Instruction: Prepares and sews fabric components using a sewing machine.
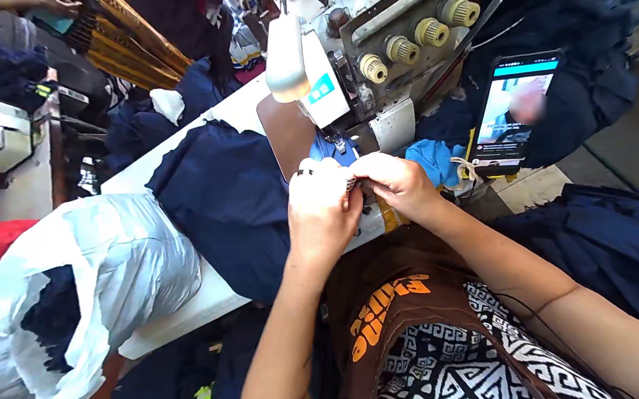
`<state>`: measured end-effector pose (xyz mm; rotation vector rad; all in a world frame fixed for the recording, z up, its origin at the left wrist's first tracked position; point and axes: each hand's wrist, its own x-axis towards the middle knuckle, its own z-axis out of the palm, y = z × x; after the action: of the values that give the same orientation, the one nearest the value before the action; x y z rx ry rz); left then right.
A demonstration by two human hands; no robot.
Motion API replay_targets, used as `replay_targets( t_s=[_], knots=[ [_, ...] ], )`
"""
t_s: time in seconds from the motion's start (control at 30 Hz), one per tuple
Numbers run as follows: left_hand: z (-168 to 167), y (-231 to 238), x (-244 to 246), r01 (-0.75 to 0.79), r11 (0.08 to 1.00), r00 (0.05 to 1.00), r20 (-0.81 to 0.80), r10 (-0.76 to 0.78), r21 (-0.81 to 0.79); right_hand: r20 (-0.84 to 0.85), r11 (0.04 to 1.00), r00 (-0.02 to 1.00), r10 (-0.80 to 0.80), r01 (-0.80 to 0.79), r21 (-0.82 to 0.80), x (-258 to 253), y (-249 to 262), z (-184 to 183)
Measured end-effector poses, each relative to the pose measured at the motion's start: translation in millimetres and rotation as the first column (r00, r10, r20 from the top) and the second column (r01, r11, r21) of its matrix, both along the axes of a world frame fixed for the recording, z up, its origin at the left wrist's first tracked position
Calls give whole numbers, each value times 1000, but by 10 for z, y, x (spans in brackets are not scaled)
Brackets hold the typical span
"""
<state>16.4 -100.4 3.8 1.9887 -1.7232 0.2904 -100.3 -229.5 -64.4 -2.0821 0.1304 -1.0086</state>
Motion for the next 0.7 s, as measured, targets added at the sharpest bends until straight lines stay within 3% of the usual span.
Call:
replay_targets(
  t_s=[0.13, 0.27, 0.7],
  knots=[
    [-211, -8, -229, -219, 970, 976, -46, 215, -107, 85, 992, 993, -79, 86, -87, 3, -9, -74],
    [-395, 36, -364, -339, 929, 941, -59, 334, -147, 156, 984, 981, -114, 133, -120, 38, 39, -152],
    [-459, -191, -25, -355, 910, 935, -72, 348, -212, 155, 967, 966, -208, 227, -117, 103, 57, -229]
  ],
)
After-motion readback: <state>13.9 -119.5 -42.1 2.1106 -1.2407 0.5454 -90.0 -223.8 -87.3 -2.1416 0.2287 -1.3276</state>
